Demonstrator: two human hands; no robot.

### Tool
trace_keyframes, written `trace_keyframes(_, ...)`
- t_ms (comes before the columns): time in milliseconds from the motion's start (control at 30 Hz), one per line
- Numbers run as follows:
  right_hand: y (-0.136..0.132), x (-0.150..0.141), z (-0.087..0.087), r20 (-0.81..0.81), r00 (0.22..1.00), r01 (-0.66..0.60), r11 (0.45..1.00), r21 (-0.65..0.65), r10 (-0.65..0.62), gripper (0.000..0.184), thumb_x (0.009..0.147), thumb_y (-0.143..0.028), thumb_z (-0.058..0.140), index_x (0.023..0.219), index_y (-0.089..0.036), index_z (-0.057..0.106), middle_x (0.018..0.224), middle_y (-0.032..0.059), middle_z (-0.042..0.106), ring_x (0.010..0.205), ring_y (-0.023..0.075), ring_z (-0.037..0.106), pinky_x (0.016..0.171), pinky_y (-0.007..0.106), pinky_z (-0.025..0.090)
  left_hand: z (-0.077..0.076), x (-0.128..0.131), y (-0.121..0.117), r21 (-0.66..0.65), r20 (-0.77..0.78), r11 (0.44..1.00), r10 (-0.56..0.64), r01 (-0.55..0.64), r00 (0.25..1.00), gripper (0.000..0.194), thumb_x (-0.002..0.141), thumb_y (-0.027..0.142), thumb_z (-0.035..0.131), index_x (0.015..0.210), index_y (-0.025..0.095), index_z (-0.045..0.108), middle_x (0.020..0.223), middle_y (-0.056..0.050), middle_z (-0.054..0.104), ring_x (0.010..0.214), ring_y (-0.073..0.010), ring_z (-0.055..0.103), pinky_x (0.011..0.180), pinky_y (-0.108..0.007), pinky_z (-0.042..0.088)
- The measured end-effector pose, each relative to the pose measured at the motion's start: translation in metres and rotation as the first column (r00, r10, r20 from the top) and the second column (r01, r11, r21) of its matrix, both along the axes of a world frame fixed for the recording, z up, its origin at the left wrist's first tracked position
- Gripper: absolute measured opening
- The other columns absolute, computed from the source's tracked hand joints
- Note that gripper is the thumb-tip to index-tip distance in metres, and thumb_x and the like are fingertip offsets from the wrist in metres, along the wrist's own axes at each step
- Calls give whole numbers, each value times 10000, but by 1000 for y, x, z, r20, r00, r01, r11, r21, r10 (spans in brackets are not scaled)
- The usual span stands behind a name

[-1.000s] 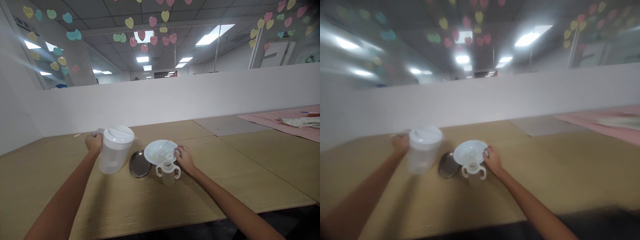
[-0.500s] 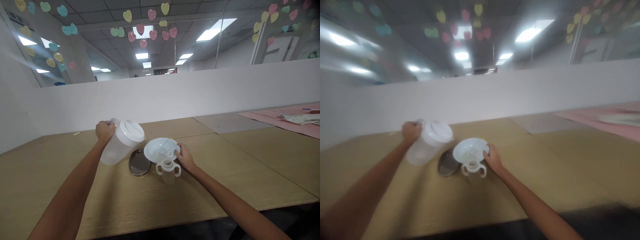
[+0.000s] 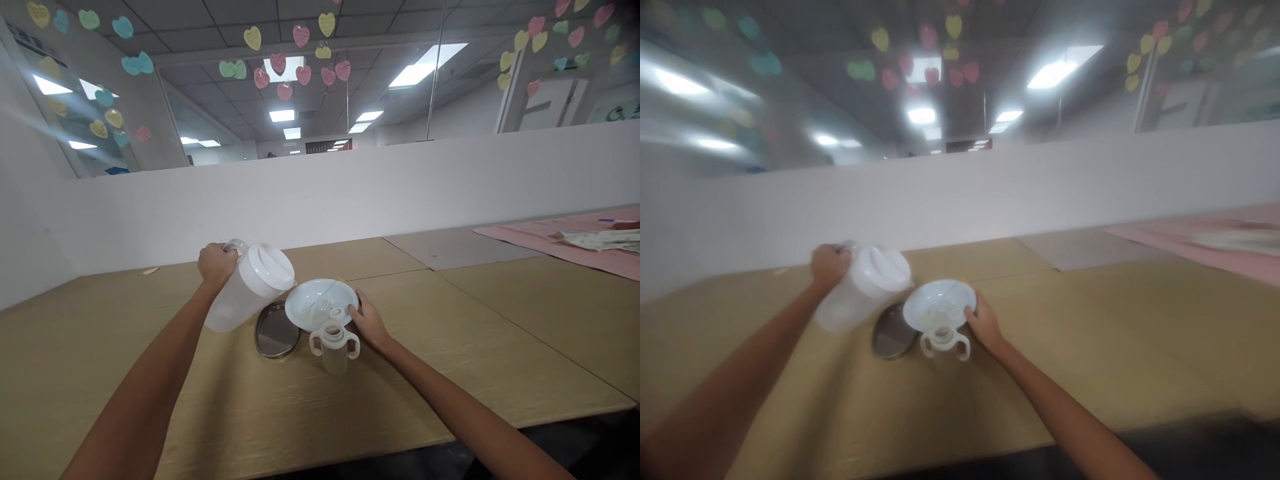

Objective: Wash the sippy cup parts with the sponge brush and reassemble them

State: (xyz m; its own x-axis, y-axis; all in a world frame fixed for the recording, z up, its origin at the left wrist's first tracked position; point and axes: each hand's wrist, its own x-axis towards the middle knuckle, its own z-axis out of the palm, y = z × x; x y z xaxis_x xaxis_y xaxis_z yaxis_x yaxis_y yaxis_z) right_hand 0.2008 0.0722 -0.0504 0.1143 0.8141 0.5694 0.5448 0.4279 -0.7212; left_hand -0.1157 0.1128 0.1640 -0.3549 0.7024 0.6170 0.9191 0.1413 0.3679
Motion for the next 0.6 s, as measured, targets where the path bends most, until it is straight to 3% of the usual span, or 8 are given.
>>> trace_keyframes(600,-4,-1,6,6,1000,-12,999,-31,12,515,811,-379,401,1258,-126,450,1106,120,617,955,236,587,872,379,450,5,12,0,-10,-79,1000,-21,20,997,276,679,252,449,771,139,683,747,-153,669,732,-294,616,574,-312,406)
